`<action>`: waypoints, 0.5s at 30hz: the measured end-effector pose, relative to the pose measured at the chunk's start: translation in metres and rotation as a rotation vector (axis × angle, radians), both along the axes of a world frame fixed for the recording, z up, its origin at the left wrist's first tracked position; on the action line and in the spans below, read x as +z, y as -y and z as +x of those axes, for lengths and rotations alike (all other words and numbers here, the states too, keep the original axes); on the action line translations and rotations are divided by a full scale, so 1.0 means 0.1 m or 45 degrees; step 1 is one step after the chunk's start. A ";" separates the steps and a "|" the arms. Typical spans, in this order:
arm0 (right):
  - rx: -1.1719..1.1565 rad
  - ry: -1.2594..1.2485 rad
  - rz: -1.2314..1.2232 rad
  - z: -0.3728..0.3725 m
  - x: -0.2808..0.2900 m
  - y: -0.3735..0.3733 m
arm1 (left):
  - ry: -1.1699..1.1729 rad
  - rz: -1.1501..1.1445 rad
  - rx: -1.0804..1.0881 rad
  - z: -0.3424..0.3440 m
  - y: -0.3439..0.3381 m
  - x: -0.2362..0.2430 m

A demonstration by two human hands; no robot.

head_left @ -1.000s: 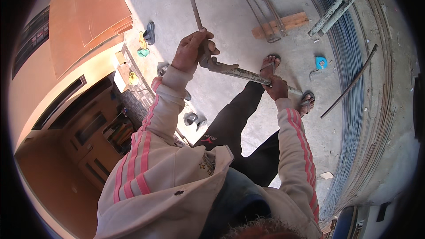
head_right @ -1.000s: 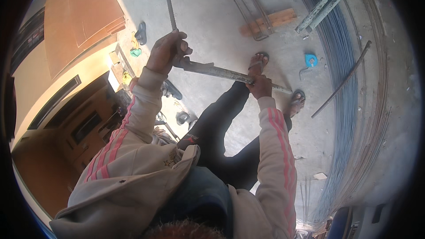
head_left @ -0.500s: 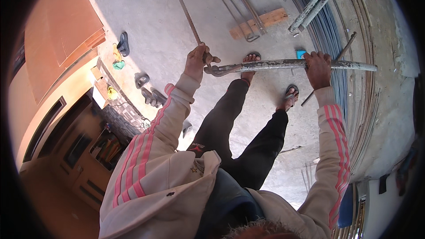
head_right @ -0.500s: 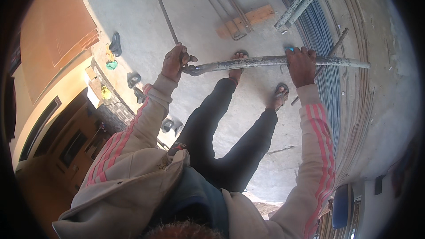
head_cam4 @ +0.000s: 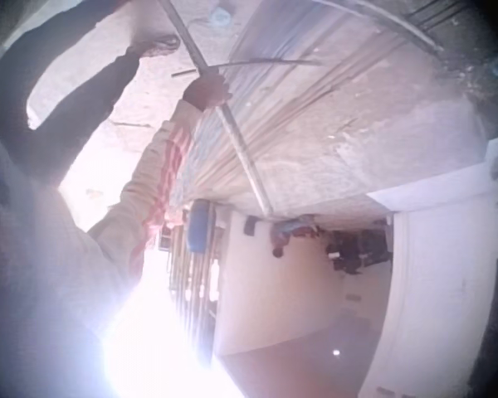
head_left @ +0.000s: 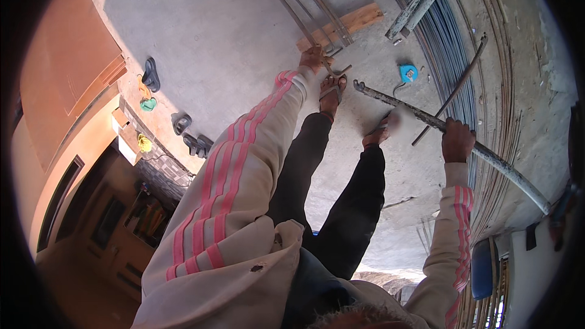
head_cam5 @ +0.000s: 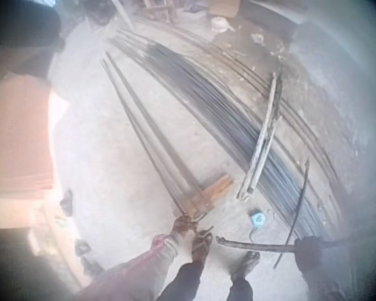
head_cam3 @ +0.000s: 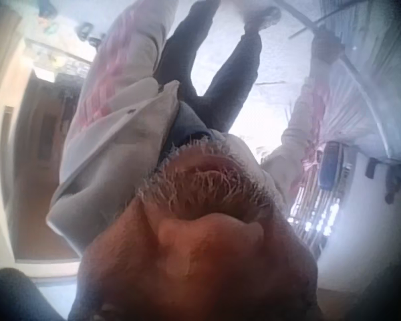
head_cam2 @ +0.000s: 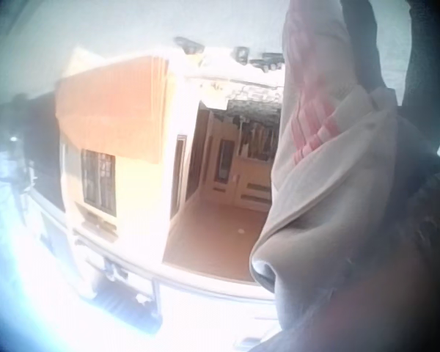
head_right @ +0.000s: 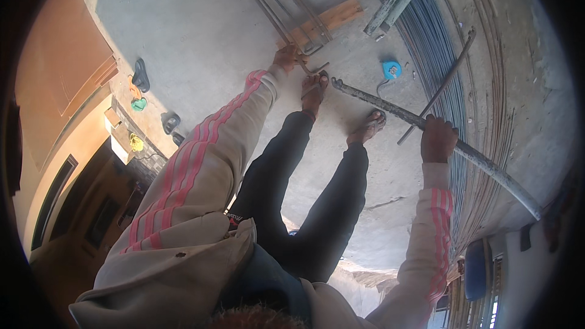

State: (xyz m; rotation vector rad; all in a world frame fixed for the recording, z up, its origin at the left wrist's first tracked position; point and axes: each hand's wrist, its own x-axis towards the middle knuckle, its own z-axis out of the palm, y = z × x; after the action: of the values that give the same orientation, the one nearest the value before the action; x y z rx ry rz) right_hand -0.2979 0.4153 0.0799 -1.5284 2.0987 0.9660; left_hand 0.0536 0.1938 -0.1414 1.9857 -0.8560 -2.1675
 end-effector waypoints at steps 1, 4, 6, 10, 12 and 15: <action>-0.107 0.052 0.060 0.09 0.00 -0.24 | -0.013 -0.017 -0.020 -0.04 -0.01 -0.26; -0.426 0.226 0.136 0.47 -0.01 -0.86 | 0.156 -0.198 -0.420 -0.06 -0.02 -0.83; -0.686 0.341 0.155 0.81 -0.03 -1.15 | 0.319 -0.356 -0.767 -0.13 0.02 -1.04; -1.114 0.527 0.106 1.44 -0.15 -1.43 | 0.702 -0.581 -1.131 -0.28 0.12 -1.03; -1.254 0.619 0.039 1.66 -0.19 -1.49 | 0.901 -0.644 -1.264 -0.32 0.20 -0.93; -1.330 0.663 -0.033 1.86 -0.15 -1.55 | 1.083 -0.659 -1.369 -0.26 0.37 -0.76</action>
State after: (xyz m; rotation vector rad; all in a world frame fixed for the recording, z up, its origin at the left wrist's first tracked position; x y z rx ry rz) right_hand -0.1122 0.5705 0.0650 -0.4158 2.0500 0.1267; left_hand 0.0278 0.1564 -0.2171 2.3419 -2.7201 -0.8753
